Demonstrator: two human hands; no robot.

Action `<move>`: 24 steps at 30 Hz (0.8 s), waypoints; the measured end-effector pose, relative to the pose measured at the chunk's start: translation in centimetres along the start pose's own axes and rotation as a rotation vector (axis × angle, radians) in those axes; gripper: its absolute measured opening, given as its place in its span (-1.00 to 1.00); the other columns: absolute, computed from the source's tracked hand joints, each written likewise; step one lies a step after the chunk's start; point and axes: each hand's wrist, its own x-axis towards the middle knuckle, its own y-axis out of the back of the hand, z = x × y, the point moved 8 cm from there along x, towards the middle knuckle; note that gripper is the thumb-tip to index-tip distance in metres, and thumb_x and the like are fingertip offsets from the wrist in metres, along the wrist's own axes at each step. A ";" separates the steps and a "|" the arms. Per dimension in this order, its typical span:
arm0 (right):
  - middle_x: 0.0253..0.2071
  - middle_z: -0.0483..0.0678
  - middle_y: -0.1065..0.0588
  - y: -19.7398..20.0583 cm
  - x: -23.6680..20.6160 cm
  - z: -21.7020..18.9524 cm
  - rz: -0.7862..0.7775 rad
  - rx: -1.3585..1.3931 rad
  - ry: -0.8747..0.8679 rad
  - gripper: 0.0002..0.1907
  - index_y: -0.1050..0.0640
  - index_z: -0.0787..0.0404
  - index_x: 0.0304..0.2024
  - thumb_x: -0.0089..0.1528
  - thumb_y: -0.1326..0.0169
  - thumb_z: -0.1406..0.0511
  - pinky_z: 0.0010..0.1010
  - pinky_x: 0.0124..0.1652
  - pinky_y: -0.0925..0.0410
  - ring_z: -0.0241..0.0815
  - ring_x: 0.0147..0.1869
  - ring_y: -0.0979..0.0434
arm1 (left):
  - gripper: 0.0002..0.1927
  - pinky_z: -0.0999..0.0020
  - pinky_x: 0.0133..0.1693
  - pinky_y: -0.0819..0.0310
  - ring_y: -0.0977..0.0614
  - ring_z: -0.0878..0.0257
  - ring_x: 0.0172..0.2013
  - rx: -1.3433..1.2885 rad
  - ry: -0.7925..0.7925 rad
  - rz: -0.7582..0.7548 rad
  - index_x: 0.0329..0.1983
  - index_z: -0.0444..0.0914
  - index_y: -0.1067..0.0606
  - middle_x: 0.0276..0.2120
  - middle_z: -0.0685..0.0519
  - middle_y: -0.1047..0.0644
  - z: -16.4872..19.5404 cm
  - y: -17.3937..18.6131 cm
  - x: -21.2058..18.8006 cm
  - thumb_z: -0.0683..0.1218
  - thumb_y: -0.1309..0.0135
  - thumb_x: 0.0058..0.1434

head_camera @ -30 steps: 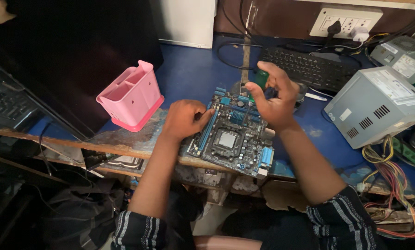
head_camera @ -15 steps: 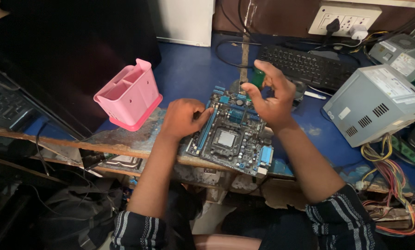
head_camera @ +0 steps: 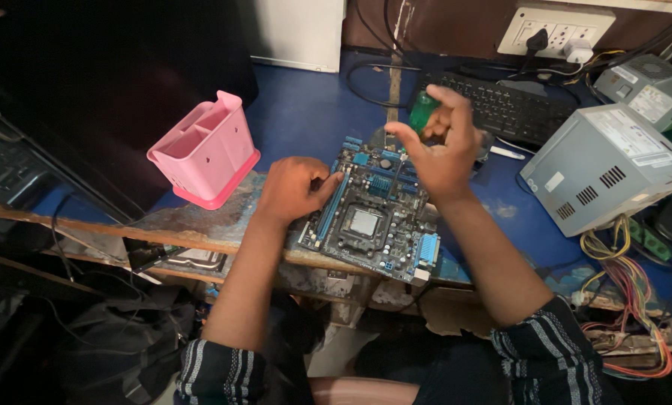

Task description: The person uses a screwdriver to remove screws from a motherboard and detaches a CPU fan. They then unscrew and remove a RAM module from the motherboard. The components are placed on the workbench.

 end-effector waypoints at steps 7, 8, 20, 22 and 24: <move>-0.37 -0.17 -0.44 -0.6 -0.7 -1.1 -0.094 0.217 0.068 -0.36 -0.32 0.24 0.17 0.27 -0.48 0.27 -0.64 -0.33 -0.31 -0.42 -0.32 -0.45 | -0.63 0.06 -0.50 -0.30 -0.53 -0.12 -0.55 0.001 -0.005 -0.006 -0.64 -0.27 -0.46 -0.60 -0.11 -0.48 -0.1 -0.1 0.0 0.00 -0.25 0.16; -0.39 -0.17 -0.43 -0.5 -0.7 -1.4 -0.092 0.185 0.087 -0.35 -0.32 0.24 0.15 0.23 -0.49 0.29 -0.63 -0.36 -0.28 -0.42 -0.34 -0.42 | -0.63 0.06 -0.50 -0.30 -0.52 -0.12 -0.55 -0.001 0.002 -0.014 -0.64 -0.27 -0.46 -0.60 -0.11 -0.48 -0.2 -0.2 0.0 0.00 -0.25 0.16; -0.30 -0.10 -0.46 0.4 0.0 0.4 -0.174 0.327 0.023 -0.55 -0.26 0.21 0.14 0.38 -0.24 0.47 -0.62 -0.33 -0.33 -0.40 -0.35 -0.52 | -0.59 0.06 -0.51 -0.29 -0.49 -0.12 -0.56 0.027 -0.022 -0.014 -0.67 -0.28 -0.40 -0.61 -0.11 -0.46 0.0 -0.5 0.0 -0.01 -0.28 0.13; -0.33 -0.10 -0.48 0.6 -0.1 0.5 -0.168 0.318 0.037 -0.55 -0.26 0.22 0.13 0.37 -0.25 0.47 -0.61 -0.37 -0.32 -0.39 -0.39 -0.52 | -0.60 0.06 -0.51 -0.29 -0.49 -0.12 -0.56 0.022 -0.027 -0.015 -0.67 -0.28 -0.40 -0.61 -0.11 -0.45 0.2 -0.3 0.0 -0.02 -0.28 0.12; -0.35 -0.09 -0.46 0.9 -0.1 0.3 -0.156 0.266 0.063 -0.54 -0.26 0.22 0.12 0.36 -0.26 0.47 -0.60 -0.39 -0.30 -0.37 -0.41 -0.51 | -0.61 0.07 -0.51 -0.28 -0.49 -0.12 -0.56 0.015 -0.024 -0.015 -0.67 -0.28 -0.40 -0.62 -0.11 -0.45 0.2 -0.3 0.0 -0.02 -0.28 0.12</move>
